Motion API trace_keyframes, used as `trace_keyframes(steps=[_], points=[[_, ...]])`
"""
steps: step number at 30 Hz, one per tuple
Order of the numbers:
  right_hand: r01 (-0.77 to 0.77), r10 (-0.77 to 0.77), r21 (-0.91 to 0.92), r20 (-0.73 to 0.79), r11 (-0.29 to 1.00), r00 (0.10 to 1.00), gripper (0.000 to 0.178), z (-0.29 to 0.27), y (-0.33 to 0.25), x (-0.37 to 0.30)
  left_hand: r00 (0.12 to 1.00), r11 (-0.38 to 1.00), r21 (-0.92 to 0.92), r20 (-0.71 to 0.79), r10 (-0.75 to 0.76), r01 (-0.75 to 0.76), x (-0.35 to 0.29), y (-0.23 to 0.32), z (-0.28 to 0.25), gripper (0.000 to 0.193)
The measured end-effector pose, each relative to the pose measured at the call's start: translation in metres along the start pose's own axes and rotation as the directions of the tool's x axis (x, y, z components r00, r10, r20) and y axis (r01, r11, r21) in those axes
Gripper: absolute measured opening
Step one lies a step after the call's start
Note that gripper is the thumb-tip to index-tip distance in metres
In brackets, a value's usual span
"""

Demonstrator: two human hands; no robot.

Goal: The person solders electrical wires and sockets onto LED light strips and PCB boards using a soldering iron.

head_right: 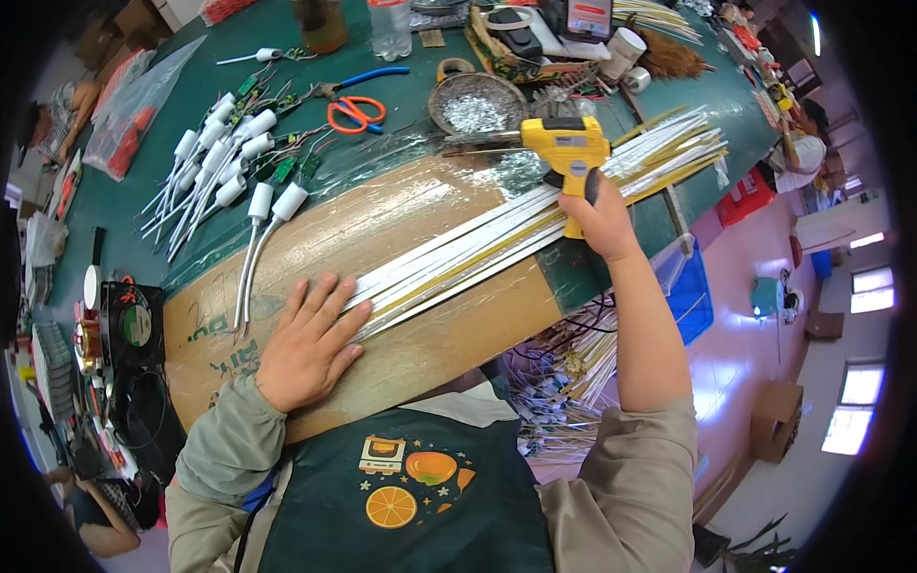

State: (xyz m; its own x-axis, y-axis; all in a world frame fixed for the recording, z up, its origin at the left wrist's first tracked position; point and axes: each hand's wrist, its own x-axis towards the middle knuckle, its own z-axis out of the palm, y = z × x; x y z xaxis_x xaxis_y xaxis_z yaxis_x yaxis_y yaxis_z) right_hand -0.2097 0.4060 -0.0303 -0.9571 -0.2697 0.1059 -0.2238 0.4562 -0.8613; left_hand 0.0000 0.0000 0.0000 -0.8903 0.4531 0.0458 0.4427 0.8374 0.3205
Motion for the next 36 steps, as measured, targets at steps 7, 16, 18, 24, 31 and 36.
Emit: trace_keyframes(steps=[7,16,18,24,31,36], points=[[-0.052,0.051,0.111,0.009,0.992,0.999,0.046,0.012,-0.016,-0.028,0.998,0.998,-0.05,0.048,0.03,-0.028,-0.007,-0.013,-0.004,0.054],[0.103,-0.071,0.264,-0.129,0.959,0.989,0.058,0.018,-0.016,-0.05,0.991,0.997,-0.024,0.108,0.073,-0.071,-0.017,-0.002,-0.011,0.072],[0.177,-0.099,0.387,-0.214,0.905,0.972,0.063,0.02,-0.011,-0.05,0.988,0.996,-0.001,0.122,0.09,-0.091,-0.022,0.003,-0.011,0.077],[0.31,-0.11,0.416,-0.44,0.855,0.891,0.064,0.026,-0.014,-0.056,0.993,0.993,0.103,0.099,-0.06,0.05,-0.036,0.008,-0.008,0.089],[0.348,-0.088,0.622,-0.41,0.701,0.908,0.059,0.038,-0.044,-0.079,0.999,0.99,-0.129,0.004,-0.049,0.05,-0.033,0.003,-0.009,0.092],[0.258,-0.036,0.799,-0.285,0.542,0.958,0.058,0.073,-0.065,-0.107,0.858,0.795,-0.598,-0.351,-0.376,0.104,-0.053,-0.012,0.0,0.091]])
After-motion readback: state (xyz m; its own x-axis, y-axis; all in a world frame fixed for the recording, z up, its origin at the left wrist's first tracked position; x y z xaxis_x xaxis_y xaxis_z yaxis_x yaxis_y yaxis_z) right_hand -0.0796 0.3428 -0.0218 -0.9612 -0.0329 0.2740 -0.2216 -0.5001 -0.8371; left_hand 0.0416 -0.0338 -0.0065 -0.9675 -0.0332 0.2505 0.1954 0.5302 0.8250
